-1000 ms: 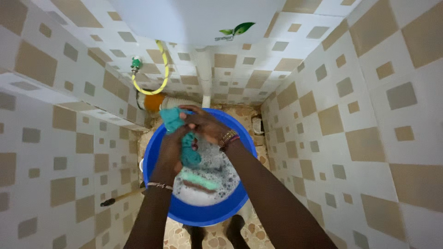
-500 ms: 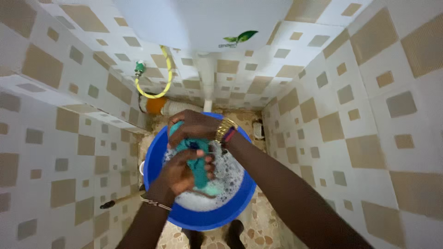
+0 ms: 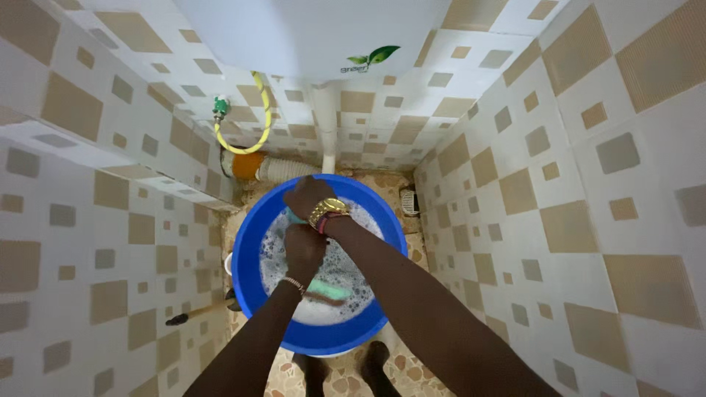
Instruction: The person washes a teal towel in a blue basin of soapy water, wrings it out, and wipes the top of a white water heater. The person then picks up a pink plastic basket, places it in the basin, and scrubs it with a green brush.
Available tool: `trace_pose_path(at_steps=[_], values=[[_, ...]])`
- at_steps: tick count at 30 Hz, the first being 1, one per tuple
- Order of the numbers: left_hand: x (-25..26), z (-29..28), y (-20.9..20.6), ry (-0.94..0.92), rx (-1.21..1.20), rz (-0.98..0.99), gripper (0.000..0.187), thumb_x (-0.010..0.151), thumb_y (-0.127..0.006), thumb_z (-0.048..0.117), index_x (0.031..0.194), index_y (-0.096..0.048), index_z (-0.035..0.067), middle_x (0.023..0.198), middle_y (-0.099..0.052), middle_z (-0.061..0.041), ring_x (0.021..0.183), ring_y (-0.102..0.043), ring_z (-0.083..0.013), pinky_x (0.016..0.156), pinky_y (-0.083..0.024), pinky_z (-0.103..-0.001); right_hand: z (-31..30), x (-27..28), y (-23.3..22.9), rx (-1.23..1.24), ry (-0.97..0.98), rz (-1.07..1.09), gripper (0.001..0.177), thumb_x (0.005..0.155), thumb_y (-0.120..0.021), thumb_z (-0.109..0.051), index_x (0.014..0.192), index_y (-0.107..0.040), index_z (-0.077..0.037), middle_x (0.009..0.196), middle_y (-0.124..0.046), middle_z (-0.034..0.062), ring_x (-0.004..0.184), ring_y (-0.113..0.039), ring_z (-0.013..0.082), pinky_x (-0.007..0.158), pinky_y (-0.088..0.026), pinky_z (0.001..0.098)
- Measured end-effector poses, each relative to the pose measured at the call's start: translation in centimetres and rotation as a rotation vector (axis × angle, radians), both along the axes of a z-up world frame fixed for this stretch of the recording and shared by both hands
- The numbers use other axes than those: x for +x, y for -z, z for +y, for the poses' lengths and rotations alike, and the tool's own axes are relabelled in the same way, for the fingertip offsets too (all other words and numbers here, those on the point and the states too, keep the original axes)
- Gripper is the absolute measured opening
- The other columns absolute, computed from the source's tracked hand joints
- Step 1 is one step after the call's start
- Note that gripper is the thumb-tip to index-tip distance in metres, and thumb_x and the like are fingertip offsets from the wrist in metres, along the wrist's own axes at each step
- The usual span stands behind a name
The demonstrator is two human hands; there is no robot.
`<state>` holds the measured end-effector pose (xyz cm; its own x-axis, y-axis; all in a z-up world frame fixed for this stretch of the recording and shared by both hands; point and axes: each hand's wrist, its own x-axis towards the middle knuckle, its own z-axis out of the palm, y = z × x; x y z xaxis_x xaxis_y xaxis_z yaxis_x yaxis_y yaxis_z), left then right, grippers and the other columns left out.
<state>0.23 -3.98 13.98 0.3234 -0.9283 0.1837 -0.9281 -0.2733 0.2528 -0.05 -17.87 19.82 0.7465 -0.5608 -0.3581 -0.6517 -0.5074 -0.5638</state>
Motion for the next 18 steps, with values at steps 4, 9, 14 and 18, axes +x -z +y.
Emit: trace_pose_path(at_steps=[4,9,14,18], values=[[-0.4,-0.5,-4.0,-0.283,-0.005,0.208,0.023,0.084,-0.074,0.025,0.080,-0.067,0.004,0.077,-0.071,-0.022,0.076,-0.069,-0.0444,0.071,-0.055,-0.053,0.4,0.7,-0.4,-0.146,0.079,-0.095,0.039,0.088,-0.064,-0.039,0.083,-0.071,0.000,0.090,-0.073,0.0277,0.084,-0.071,0.0428,0.075,-0.058,0.0515],[-0.7,-1.0,-13.6,-0.536,0.041,0.533,0.049,0.084,-0.073,0.034,0.114,-0.056,-0.001,0.092,-0.072,-0.028,0.083,-0.069,-0.0479,0.069,-0.054,-0.058,0.2,1.6,-2.8,-0.397,-0.243,0.018,0.027,0.088,-0.062,-0.029,0.093,-0.079,-0.008,0.100,-0.075,0.0195,0.090,-0.074,0.0383,0.079,-0.059,0.0497],[1.4,-1.0,-18.4,-0.378,0.192,0.436,0.075,0.089,-0.067,0.036,0.142,-0.035,-0.007,0.090,-0.072,-0.027,0.079,-0.071,-0.0468,0.064,-0.055,-0.057,-0.7,2.3,-2.2,-0.337,-0.173,0.062,0.047,0.089,-0.066,-0.043,0.112,-0.065,-0.002,0.110,-0.069,0.0242,0.100,-0.069,0.0404,0.087,-0.057,0.0481],[4.2,-0.7,-19.3,-0.148,0.078,0.360,0.075,0.087,-0.073,0.040,0.137,-0.037,-0.003,0.096,-0.071,-0.030,0.082,-0.070,-0.0477,0.067,-0.055,-0.057,-1.3,3.5,-2.5,0.040,0.316,-0.055,0.094,0.090,-0.072,-0.067,0.134,-0.037,0.009,0.124,-0.057,0.0367,0.113,-0.059,0.0491,0.096,-0.050,0.0495]])
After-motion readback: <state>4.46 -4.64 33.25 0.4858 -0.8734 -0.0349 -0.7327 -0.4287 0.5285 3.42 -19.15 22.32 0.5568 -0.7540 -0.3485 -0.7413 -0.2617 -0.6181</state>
